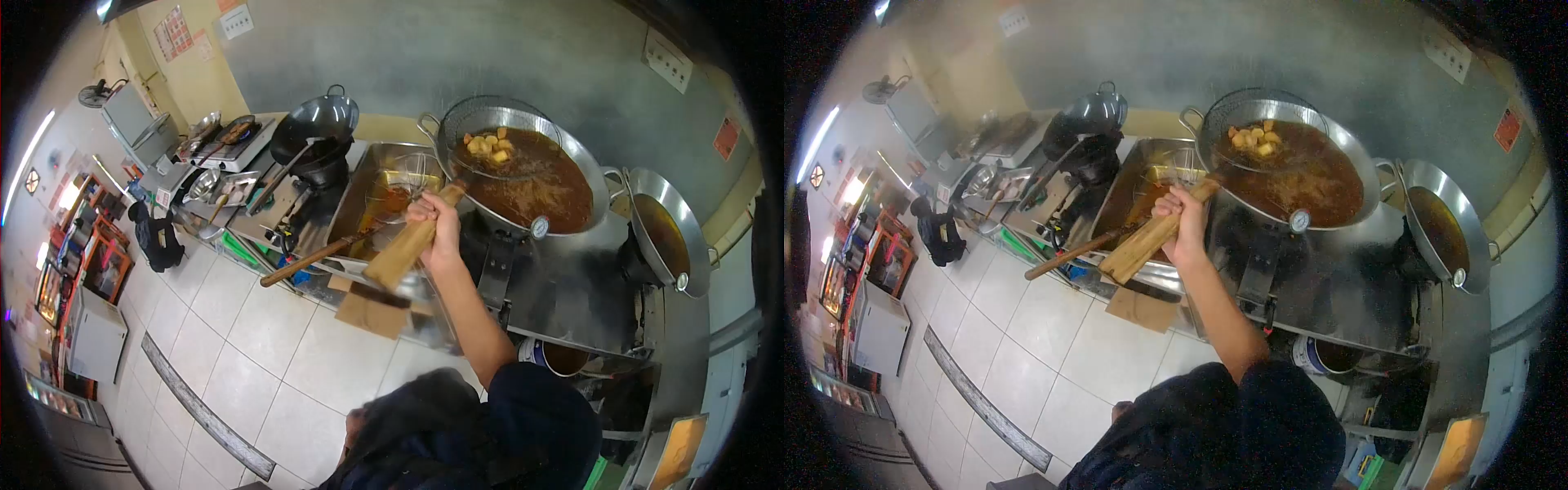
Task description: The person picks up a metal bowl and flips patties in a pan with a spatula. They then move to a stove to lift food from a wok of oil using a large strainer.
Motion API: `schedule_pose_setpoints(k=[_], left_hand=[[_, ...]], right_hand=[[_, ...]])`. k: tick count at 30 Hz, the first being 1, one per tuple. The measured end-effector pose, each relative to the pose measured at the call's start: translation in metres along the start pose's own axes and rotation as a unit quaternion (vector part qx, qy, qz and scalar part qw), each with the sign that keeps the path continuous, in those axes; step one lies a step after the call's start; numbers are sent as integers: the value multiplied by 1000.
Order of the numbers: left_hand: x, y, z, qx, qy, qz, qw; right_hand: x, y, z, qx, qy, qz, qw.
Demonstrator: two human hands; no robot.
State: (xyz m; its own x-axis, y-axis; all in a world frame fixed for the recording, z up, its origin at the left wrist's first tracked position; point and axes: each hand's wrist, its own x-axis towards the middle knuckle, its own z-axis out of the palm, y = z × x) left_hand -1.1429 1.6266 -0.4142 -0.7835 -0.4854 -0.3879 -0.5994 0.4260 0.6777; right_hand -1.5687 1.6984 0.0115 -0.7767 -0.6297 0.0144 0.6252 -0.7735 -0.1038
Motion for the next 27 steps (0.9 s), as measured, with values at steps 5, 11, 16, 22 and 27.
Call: schedule_pose_setpoints(k=[5, 11, 16, 22, 27], left_hand=[[3, -18, 13, -45, 12, -31, 998], [1, -21, 26, -116, 92, -124, 981], [-2, 8, 9, -1, 7, -40, 999], [11, -10, 25, 18, -3, -72, 997], [7, 13, 16, -54, 28, -118, 991]], right_hand=[[-20, 18, 26, -10, 48, -18, 999], [-14, 15, 14, 20, 14, -10, 1000], [-25, 28, 17, 6, 43, -7, 999], [-25, 46, 24, 29, 23, -8, 999], [-33, 52, 33, 45, 14, -7, 999]])
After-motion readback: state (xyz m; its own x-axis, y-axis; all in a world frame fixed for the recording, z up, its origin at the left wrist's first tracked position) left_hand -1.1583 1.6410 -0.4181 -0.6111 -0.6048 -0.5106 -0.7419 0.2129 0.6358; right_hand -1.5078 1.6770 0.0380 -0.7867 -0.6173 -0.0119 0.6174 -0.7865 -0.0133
